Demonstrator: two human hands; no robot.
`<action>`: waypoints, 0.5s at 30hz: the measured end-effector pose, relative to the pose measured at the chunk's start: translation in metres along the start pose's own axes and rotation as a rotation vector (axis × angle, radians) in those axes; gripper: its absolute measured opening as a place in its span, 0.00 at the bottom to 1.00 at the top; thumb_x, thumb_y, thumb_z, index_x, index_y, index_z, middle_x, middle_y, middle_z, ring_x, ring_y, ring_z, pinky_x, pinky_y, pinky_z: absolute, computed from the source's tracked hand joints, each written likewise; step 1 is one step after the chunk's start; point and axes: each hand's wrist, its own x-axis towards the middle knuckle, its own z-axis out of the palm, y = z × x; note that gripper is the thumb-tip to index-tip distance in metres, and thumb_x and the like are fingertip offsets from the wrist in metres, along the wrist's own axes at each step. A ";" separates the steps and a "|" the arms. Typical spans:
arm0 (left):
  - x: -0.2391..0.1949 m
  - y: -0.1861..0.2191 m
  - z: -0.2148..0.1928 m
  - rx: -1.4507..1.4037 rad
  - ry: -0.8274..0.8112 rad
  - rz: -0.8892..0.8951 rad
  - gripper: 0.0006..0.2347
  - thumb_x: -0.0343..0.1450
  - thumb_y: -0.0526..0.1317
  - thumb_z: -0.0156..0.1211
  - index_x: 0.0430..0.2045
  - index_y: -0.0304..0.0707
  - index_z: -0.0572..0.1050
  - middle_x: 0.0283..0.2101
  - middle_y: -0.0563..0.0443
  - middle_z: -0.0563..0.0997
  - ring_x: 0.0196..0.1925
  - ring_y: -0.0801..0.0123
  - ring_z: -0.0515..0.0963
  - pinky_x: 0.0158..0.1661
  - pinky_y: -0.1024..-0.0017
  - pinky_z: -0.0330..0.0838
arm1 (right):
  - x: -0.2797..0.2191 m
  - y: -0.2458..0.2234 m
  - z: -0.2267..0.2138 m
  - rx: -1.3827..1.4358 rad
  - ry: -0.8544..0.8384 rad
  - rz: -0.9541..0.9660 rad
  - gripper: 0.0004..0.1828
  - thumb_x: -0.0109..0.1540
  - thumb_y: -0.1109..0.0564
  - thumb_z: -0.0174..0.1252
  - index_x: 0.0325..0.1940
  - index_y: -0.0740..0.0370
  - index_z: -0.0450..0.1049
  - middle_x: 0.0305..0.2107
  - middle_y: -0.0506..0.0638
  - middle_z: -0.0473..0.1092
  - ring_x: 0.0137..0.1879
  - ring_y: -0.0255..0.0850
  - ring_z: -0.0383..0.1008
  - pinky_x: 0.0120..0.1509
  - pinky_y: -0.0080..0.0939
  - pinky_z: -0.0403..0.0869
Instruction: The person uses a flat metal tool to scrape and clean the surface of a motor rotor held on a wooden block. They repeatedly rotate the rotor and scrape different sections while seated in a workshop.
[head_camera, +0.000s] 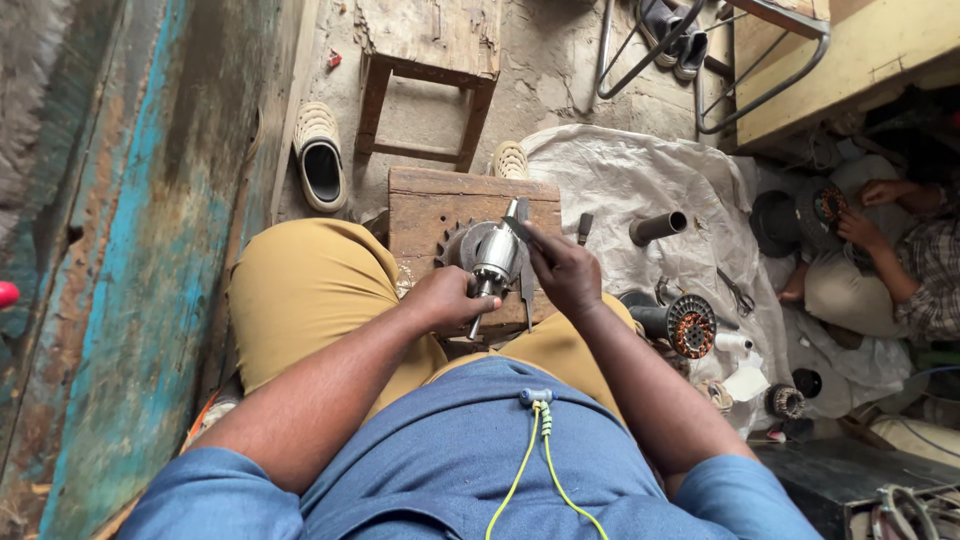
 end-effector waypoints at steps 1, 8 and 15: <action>-0.001 0.000 -0.001 0.015 0.012 0.024 0.23 0.65 0.62 0.66 0.29 0.38 0.84 0.30 0.44 0.85 0.35 0.58 0.85 0.41 0.61 0.76 | 0.001 0.001 0.001 0.080 0.078 -0.025 0.17 0.69 0.53 0.60 0.63 0.45 0.75 0.39 0.48 0.78 0.37 0.39 0.80 0.38 0.41 0.78; 0.001 -0.003 0.003 0.001 -0.003 0.006 0.23 0.65 0.61 0.64 0.31 0.38 0.84 0.30 0.44 0.86 0.36 0.56 0.87 0.41 0.59 0.77 | 0.001 0.010 0.009 -0.046 -0.055 0.011 0.19 0.67 0.53 0.60 0.64 0.45 0.77 0.26 0.47 0.75 0.28 0.39 0.75 0.34 0.43 0.75; -0.003 -0.007 0.003 0.066 0.051 0.084 0.22 0.67 0.60 0.62 0.31 0.39 0.84 0.31 0.42 0.85 0.37 0.53 0.84 0.41 0.57 0.75 | -0.007 0.001 0.001 0.113 0.024 -0.054 0.19 0.67 0.54 0.60 0.63 0.49 0.76 0.29 0.49 0.75 0.30 0.38 0.75 0.35 0.42 0.75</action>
